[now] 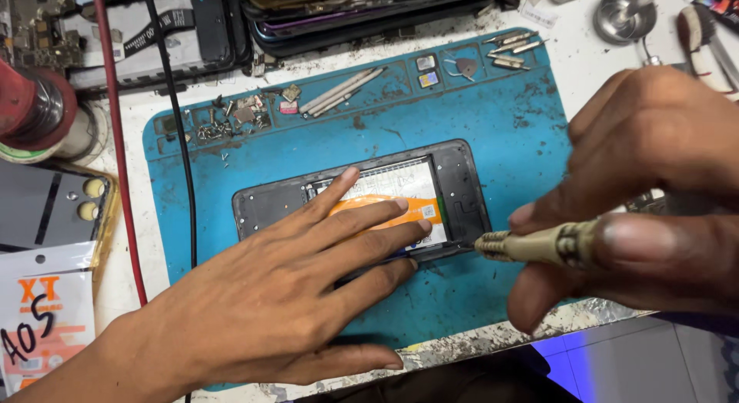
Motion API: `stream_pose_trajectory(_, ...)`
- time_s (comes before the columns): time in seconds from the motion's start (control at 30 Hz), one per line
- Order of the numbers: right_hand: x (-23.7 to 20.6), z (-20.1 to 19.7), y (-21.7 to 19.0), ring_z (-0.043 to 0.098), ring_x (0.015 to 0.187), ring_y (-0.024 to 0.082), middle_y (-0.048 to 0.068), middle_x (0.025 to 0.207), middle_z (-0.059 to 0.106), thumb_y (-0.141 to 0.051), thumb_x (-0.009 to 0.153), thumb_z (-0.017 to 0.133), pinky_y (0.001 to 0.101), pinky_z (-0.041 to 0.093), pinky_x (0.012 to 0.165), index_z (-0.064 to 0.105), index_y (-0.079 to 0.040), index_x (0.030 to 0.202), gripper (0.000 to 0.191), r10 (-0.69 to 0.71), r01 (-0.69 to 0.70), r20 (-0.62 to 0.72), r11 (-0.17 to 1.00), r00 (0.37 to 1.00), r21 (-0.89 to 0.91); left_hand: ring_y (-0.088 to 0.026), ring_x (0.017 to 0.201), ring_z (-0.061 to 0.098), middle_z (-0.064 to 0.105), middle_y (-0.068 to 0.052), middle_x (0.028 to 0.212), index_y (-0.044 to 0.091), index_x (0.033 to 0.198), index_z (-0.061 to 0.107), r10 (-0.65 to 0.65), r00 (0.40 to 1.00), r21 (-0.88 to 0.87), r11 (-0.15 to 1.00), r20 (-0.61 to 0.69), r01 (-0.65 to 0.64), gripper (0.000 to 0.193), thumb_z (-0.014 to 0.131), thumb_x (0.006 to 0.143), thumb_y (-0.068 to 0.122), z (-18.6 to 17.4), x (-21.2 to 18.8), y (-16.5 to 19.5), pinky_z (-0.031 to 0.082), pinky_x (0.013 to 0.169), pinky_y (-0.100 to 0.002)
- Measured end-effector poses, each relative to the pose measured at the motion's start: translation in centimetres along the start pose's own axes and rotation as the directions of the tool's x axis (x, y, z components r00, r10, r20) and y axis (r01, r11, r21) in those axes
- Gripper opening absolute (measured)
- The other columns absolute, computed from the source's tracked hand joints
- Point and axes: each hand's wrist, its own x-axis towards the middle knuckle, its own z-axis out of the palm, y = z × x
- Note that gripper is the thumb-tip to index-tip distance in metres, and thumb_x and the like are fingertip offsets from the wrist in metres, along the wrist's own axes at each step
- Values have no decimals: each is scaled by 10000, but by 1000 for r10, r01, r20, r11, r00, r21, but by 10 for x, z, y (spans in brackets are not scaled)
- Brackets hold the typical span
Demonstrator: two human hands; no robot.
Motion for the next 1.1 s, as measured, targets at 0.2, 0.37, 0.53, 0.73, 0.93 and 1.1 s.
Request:
stream_pose_trajectory(0.2,-14,1,15,651,766,116,-66,937,732,-216,811,857,310,514,703,522,-302,1327,621,-26,26,-2,999,1000,-22,-315,1234,644,642,-176,1287,-11,1134,652,7,989,-41,999,-149,-13,371,718,954,307,-15,3,-5,440,1162,-554)
stream_pose_trajectory(0.37,-24,8,33,600,674,75,-92,880,727,-201,794,864,272,480,643,597,-285,1229,516,9,-10,-24,999,1000,-32,-317,921,701,693,-130,1016,5,1112,709,-342,902,35,931,-263,363,202,724,949,122,-63,-12,-21,556,818,-436)
stream_pose_trajectory(0.53,-18,15,36,589,616,17,-144,811,718,-133,798,823,219,490,596,736,-306,1114,371,273,-296,129,931,953,213,-372,870,672,688,-151,951,20,998,770,-515,850,209,824,-110,527,192,775,866,158,-82,-31,-30,525,741,-467)
stream_pose_trajectory(0.73,-16,0,38,625,679,40,-126,833,717,-95,811,797,251,513,645,641,-284,1235,490,185,-219,146,940,972,262,-361,926,659,696,-138,944,30,969,788,-536,836,288,787,-117,545,239,799,819,216,-80,-32,-34,525,760,-475)
stream_pose_trajectory(0.93,-13,3,20,638,766,80,-92,908,738,-62,832,802,307,493,727,481,-298,1405,698,-8,5,29,992,1000,122,-322,1018,631,714,-90,930,63,930,806,-645,759,399,676,-84,619,226,777,838,267,-70,-29,-34,529,811,-471)
stream_pose_trajectory(1.1,9,6,4,651,813,121,-61,928,749,-45,851,805,323,503,760,394,-288,1520,822,-14,17,-31,994,999,109,-293,999,625,731,-62,963,78,920,814,-715,694,418,606,-87,677,224,751,843,279,-64,-27,-32,533,848,-452)
